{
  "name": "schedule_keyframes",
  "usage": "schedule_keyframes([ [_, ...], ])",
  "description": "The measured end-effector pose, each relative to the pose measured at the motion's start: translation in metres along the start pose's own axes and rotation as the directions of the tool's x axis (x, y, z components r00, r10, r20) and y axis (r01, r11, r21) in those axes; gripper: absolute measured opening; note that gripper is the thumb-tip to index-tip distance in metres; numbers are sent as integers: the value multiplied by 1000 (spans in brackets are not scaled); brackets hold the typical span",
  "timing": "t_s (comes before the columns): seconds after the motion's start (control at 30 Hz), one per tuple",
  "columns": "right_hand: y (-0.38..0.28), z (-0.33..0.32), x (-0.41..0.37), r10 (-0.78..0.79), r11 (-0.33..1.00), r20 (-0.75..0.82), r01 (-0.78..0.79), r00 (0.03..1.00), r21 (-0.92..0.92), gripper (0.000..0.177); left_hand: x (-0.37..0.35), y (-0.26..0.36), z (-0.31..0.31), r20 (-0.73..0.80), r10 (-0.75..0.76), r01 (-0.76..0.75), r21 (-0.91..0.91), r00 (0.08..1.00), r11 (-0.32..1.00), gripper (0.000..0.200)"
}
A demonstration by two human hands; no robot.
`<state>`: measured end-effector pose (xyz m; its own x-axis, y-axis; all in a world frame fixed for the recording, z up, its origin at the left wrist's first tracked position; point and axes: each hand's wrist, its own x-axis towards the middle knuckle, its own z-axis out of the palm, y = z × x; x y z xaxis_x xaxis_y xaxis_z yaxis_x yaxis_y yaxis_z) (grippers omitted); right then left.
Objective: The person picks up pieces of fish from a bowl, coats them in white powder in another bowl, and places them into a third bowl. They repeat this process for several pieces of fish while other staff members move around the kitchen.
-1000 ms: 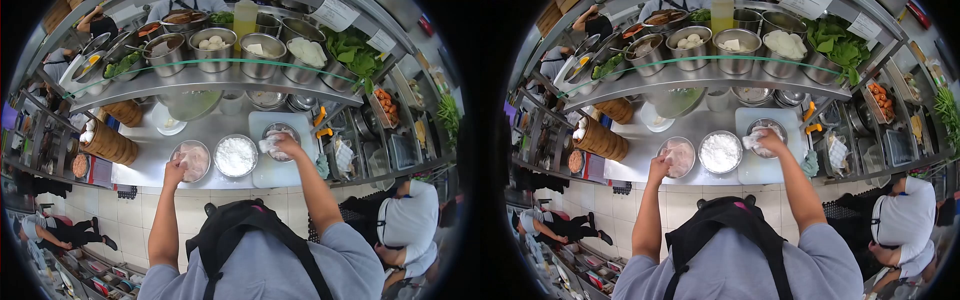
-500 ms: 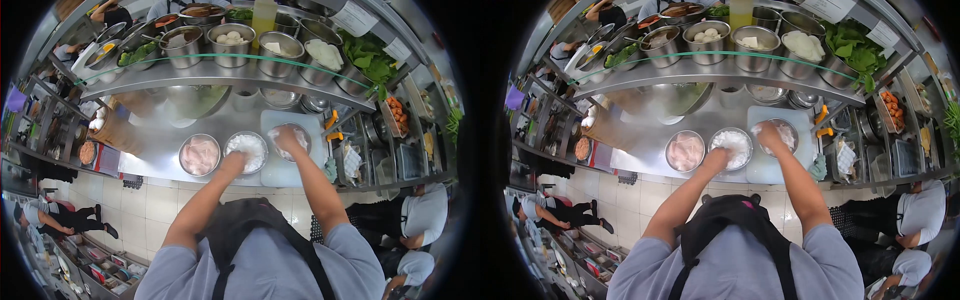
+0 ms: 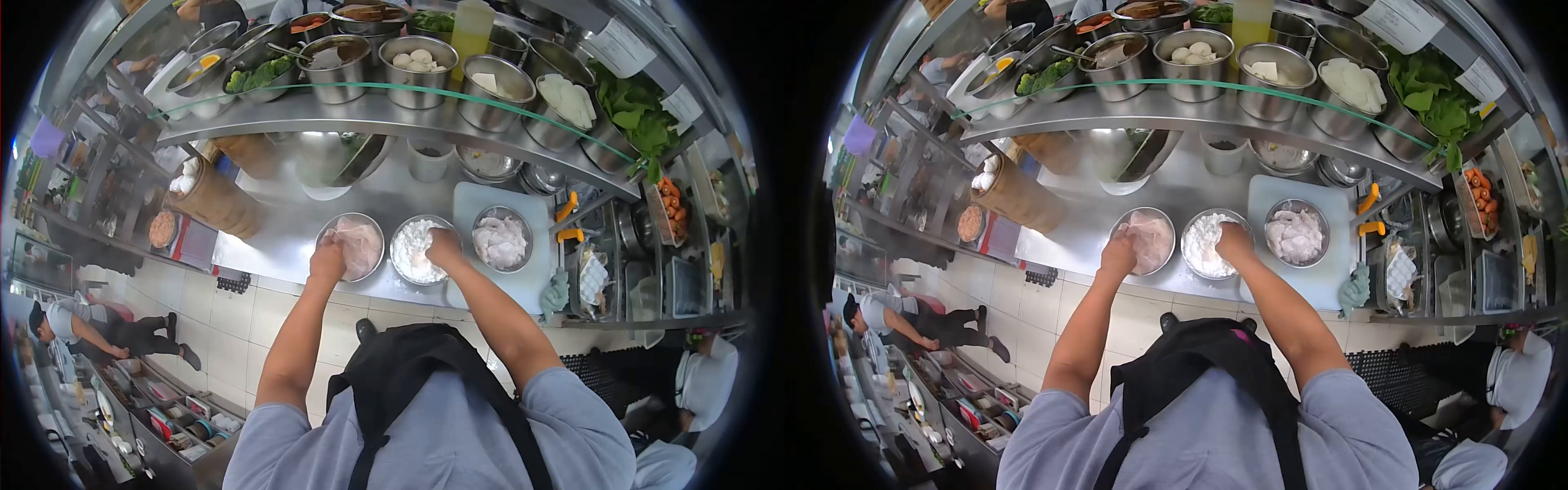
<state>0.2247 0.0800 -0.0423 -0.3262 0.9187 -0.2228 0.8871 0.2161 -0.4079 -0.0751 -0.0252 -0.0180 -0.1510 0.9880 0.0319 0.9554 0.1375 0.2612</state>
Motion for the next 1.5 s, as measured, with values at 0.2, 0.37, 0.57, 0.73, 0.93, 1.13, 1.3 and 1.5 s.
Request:
schedule_keyframes([
  [0.2, -21, -11, -27, -237, 968, 64, 241, 969, -73, 45, 8, -5, 12, 69, 25, -24, -22, 997, 999, 29],
  [0.37, -15, 5, -22, -210, 971, -39, 203, 977, -128, 49, 9, -9, 22, 84, -13, 13, 3, 996, 1000, 30],
  [0.57, 10, -4, -2, -63, 982, -83, 77, 995, 174, 46, 6, -6, 15, 64, 23, -25, 25, 998, 999, 26],
  [0.73, 10, -19, -8, -48, 986, 41, 40, 998, 160, 39, 8, -7, 19, 30, 61, -63, 56, 998, 996, 28],
  [0.93, 7, -9, -15, -139, 966, -23, 141, 990, 215, 46, 11, 2, 4, 108, 17, -28, 101, 994, 995, 25],
  [1.13, -12, -27, -25, -18, 995, 45, 13, 999, 96, 53, 15, 8, -7, 184, -62, 40, 122, 981, 992, 26],
  [1.3, -12, -27, -28, -379, 924, -67, 373, 923, -82, 40, 3, 20, -11, 157, -32, 12, 129, 987, 992, 24],
  [1.5, -9, -3, -32, -345, 936, -67, 349, 936, 51, 39, -1, 26, -23, 77, -34, 26, 103, 996, 994, 22],
])
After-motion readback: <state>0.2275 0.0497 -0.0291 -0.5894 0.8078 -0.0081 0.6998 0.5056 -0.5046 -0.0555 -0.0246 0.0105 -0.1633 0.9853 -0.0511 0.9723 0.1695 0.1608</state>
